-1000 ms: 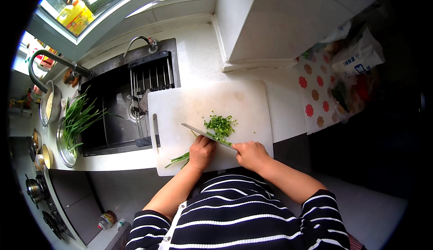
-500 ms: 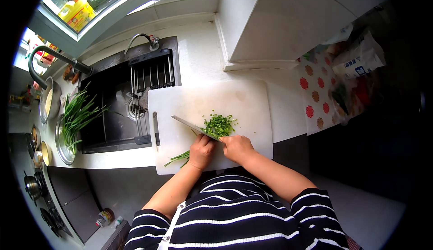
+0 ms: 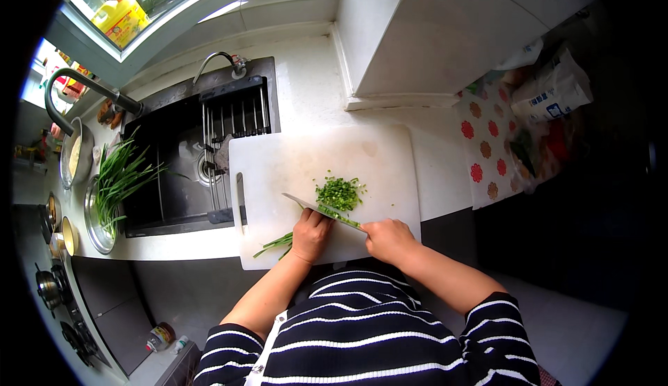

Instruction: The person washes a bunch of leeks in a basin of water in a sink, shakes them out, and then chops the leeks into small pieces on a cutting board using a cleaver.

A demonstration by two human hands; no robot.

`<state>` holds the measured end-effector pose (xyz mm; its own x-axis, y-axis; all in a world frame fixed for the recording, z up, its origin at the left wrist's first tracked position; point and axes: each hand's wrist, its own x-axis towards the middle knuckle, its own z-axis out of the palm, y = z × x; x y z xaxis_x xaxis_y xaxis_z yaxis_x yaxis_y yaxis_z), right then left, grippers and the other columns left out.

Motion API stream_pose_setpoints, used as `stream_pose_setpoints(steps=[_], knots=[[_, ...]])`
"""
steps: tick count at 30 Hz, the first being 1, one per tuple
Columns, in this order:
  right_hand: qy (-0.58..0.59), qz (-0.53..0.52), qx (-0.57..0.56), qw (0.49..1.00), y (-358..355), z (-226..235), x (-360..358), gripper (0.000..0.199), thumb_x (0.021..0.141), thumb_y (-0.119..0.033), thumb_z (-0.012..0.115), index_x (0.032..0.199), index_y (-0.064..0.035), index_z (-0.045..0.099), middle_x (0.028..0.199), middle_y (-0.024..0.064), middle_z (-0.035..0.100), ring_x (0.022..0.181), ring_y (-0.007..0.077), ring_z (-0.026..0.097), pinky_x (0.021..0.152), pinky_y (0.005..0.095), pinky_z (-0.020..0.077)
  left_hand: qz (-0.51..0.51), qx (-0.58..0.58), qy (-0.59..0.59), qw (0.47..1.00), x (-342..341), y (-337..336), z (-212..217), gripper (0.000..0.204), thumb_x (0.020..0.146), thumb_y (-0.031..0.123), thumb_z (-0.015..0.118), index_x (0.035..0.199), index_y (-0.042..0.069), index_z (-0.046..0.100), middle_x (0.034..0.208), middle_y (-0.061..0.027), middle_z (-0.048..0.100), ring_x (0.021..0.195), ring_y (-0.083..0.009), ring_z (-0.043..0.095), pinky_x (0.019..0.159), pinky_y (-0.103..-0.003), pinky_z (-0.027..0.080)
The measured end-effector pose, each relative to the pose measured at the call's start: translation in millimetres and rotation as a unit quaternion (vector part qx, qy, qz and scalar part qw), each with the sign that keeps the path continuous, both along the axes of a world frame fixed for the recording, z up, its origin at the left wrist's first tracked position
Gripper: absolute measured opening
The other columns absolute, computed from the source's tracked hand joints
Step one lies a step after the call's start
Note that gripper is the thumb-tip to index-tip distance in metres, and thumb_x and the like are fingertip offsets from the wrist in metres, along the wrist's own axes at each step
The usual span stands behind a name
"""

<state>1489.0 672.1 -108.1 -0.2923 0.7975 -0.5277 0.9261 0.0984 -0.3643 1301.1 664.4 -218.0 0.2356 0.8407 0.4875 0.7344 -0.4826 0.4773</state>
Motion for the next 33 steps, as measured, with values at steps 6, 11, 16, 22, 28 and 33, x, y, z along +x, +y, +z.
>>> stream_pose_setpoints(steps=[6, 11, 16, 22, 28, 33], knots=[[-0.026, 0.001, -0.022, 0.999, 15.0, -14.5, -25.4, 0.023, 0.076, -0.01, 0.054, 0.092, -0.0081, 0.07, 0.085, 0.0199, 0.068, 0.083, 0.0381, 0.066, 0.077, 0.0468, 0.0531, -0.002, -0.015, -0.006, 1.0, 0.4, 0.1, 1.7, 0.016, 0.067, 0.005, 0.068, 0.083, 0.007, 0.068, 0.088, -0.0075, 0.061, 0.084, -0.0291, 0.059, 0.066, -0.036, 0.052], [0.021, -0.013, 0.022, 0.999, 16.5, -35.7, -37.4, 0.022, 0.076, -0.012, 0.054, 0.091, -0.0094, 0.07, 0.083, 0.0201, 0.068, 0.081, 0.0382, 0.066, 0.076, 0.0474, 0.0532, 0.003, -0.014, -0.019, 1.0, 1.1, -0.4, -0.8, 0.019, 0.064, 0.006, 0.071, 0.083, 0.006, 0.067, 0.087, -0.0085, 0.061, 0.082, -0.0305, 0.059, 0.068, -0.037, 0.052], [0.125, -0.051, 0.047, 0.99, 23.2, -34.2, -15.3, 0.026, 0.076, -0.015, 0.056, 0.096, -0.013, 0.071, 0.079, 0.0201, 0.067, 0.077, 0.0382, 0.066, 0.074, 0.0481, 0.0533, -0.029, -0.047, -0.016, 0.998, -2.5, -2.2, 12.2, 0.024, 0.063, 0.009, 0.073, 0.086, 0.005, 0.066, 0.089, -0.0086, 0.061, 0.084, -0.0298, 0.057, 0.071, -0.037, 0.051], [0.053, -0.031, 0.05, 0.997, 0.7, -14.5, -0.5, 0.029, 0.077, -0.015, 0.056, 0.101, -0.0129, 0.071, 0.082, 0.0194, 0.068, 0.077, 0.037, 0.066, 0.076, 0.0469, 0.0534, -0.032, -0.048, 0.009, 0.998, -5.1, -7.5, 9.4, 0.027, 0.065, 0.008, 0.071, 0.092, 0.006, 0.067, 0.094, -0.008, 0.06, 0.09, -0.0295, 0.056, 0.075, -0.037, 0.05], [0.037, -0.016, 0.027, 0.999, -8.4, -5.8, 2.2, 0.029, 0.077, -0.013, 0.055, 0.101, -0.012, 0.071, 0.083, 0.0202, 0.068, 0.079, 0.0374, 0.066, 0.076, 0.0469, 0.0533, -0.033, -0.025, 0.002, 0.999, -7.8, -8.7, 3.6, 0.021, 0.066, 0.007, 0.065, 0.087, 0.006, 0.065, 0.091, -0.0078, 0.06, 0.086, -0.027, 0.058, 0.07, -0.034, 0.052], [-0.003, 0.014, 0.0, 1.0, -0.4, -10.9, -10.7, 0.026, 0.077, -0.011, 0.054, 0.097, -0.0109, 0.07, 0.081, 0.0198, 0.068, 0.078, 0.0367, 0.067, 0.076, 0.0473, 0.0532, -0.028, -0.021, -0.007, 0.999, -9.8, -9.5, 1.8, 0.021, 0.064, 0.006, 0.066, 0.085, 0.006, 0.068, 0.089, -0.0074, 0.061, 0.085, -0.0271, 0.059, 0.069, -0.034, 0.053]])
